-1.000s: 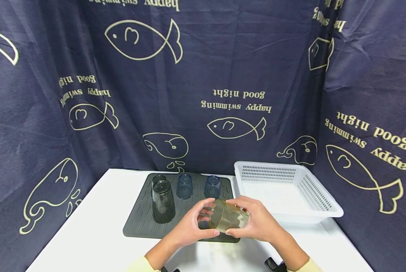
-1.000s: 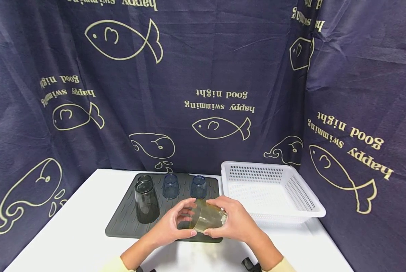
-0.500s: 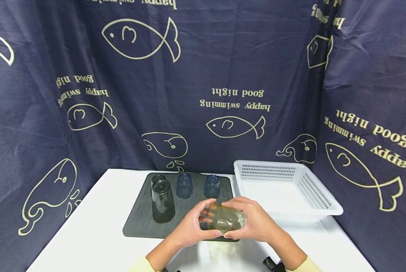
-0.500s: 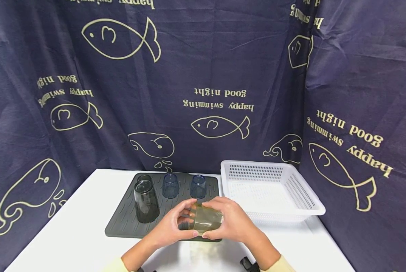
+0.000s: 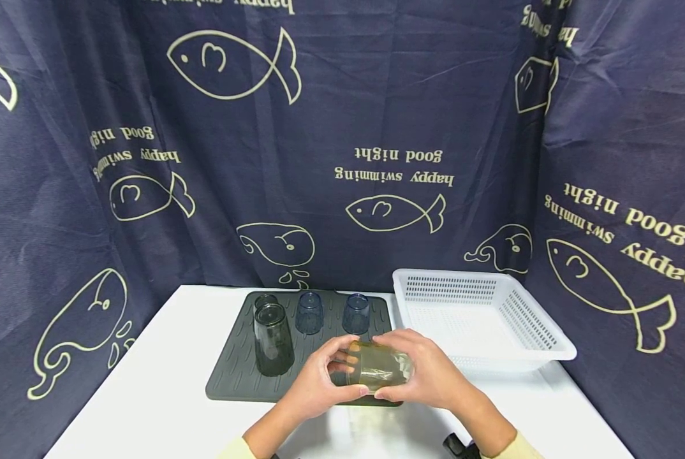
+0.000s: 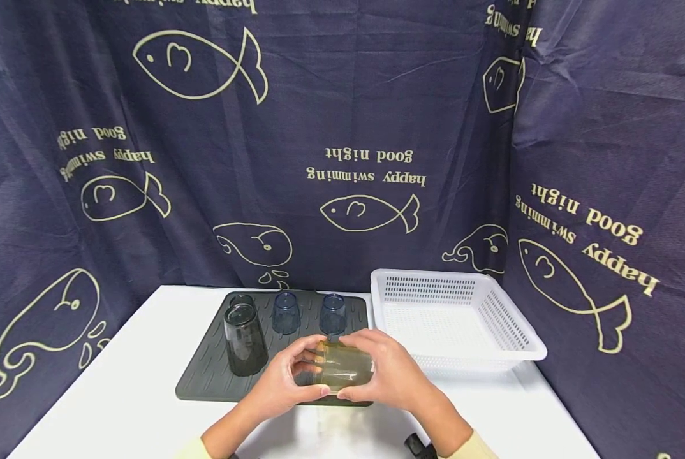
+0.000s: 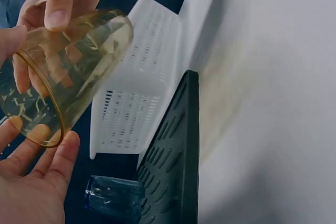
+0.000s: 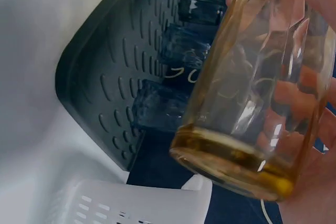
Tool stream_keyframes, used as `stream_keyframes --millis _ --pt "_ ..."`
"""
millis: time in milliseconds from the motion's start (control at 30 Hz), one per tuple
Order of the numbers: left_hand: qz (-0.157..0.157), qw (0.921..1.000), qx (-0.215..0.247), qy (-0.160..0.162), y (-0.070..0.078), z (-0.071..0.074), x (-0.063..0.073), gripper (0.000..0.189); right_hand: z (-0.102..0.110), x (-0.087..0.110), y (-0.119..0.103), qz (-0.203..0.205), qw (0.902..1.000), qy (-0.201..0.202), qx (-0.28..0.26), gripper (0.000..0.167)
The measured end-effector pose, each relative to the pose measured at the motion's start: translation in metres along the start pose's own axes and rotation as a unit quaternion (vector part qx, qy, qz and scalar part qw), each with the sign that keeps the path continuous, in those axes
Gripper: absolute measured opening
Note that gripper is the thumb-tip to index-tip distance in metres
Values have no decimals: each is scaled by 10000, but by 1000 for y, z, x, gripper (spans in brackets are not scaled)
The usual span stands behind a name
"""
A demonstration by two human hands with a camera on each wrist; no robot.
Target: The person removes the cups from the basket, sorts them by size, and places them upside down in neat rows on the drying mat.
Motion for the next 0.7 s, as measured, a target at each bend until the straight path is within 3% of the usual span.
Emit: stream_keyframes --millis 300,467,700 --pt "-193 9995 238 -25 5 13 8 78 11 0 6 -24 9993 145 -342 72" --pt "-209 9988 434 -65 4 20 13 77 11 4 13 39 9969 256 -742 69" --pt "-229 9973 686 -119 2 29 21 77 8 12 20 -196 9872 359 -1540 65"
Point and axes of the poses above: each hand's wrist, its own x-axis away from the middle knuckle, its own z-axis out of the back of the hand, y = z × x, the point moved 4 cm from there along -x, towards the middle knuckle, and after that the axes turned 9 degrees about x, right-handed, at the moved point
